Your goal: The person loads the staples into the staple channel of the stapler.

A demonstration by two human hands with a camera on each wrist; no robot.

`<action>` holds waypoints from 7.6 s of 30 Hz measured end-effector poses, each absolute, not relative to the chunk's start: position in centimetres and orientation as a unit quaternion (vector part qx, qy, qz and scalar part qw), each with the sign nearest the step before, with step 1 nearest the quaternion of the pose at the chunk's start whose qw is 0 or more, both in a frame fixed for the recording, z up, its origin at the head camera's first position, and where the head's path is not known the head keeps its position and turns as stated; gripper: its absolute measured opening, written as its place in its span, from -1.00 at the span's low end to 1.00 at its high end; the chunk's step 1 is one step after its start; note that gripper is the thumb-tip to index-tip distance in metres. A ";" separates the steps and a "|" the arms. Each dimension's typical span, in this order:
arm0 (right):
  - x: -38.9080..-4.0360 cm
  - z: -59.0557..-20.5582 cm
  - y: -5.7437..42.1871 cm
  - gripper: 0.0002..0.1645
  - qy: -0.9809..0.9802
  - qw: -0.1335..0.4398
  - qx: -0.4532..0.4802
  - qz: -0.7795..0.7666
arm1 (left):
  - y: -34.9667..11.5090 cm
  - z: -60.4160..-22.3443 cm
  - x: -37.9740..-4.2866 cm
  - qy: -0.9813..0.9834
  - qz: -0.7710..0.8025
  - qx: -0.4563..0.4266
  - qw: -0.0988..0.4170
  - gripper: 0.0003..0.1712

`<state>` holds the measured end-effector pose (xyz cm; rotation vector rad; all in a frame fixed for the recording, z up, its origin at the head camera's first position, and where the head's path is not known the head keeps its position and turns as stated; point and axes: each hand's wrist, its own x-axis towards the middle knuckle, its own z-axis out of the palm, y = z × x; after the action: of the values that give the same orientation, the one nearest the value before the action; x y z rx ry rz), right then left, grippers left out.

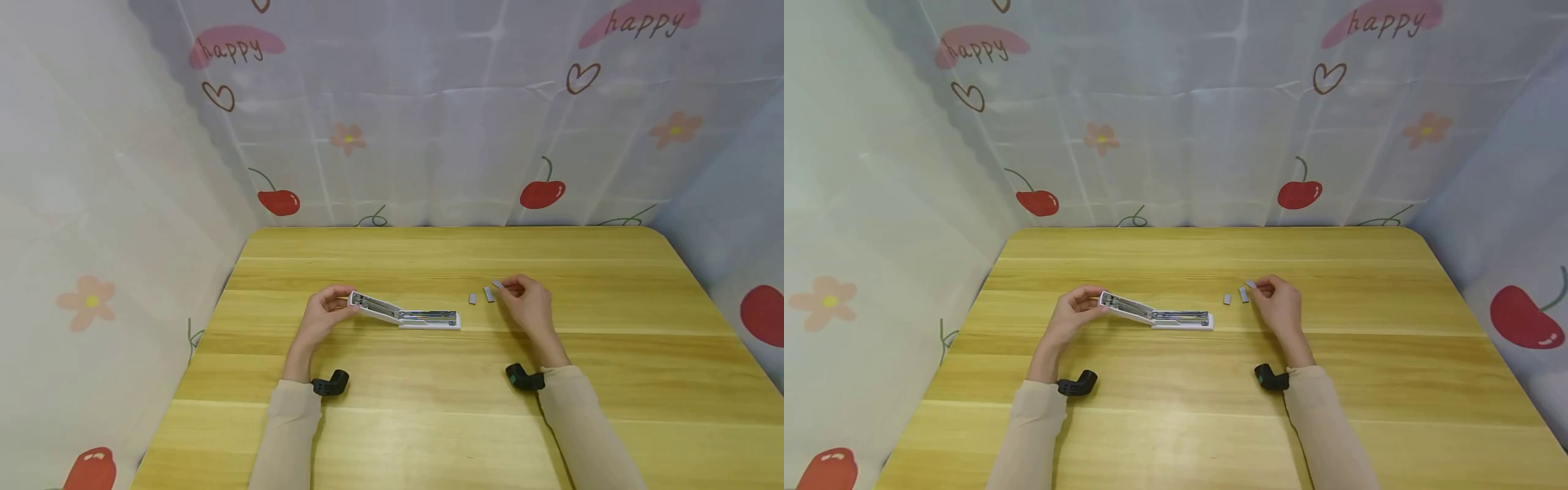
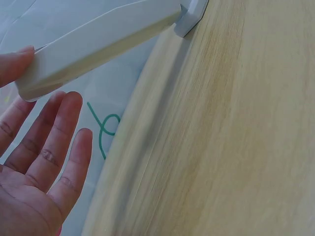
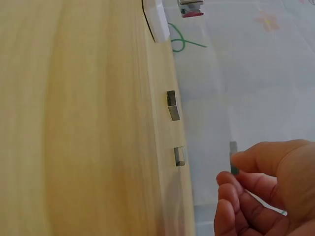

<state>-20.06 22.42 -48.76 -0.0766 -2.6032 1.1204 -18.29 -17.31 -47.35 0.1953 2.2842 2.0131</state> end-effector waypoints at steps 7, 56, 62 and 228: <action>-19.6 -47.6 21.1 -0.85 -0.894 0.156 0.007 0.420 | -17.3 -47.3 -18.3 0.748 0.659 0.067 0.045 -0.56; -17.7 -47.0 13.8 -0.91 -0.895 0.041 0.181 0.405 | -17.3 -47.4 -18.3 0.750 0.657 0.057 0.046 -0.56; -17.9 -47.3 13.6 -0.91 -0.904 0.035 0.178 0.386 | -17.3 -47.4 -18.3 0.752 0.655 0.062 0.044 -0.56; -20.2 -49.5 22.1 -0.80 -0.923 0.100 -0.026 0.370 | -17.0 -47.6 -18.4 0.747 0.662 0.042 0.036 -0.55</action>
<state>-20.24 22.10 -49.49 -0.0763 -2.7289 1.0934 -18.42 -17.04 -47.56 0.1303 2.2953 2.0339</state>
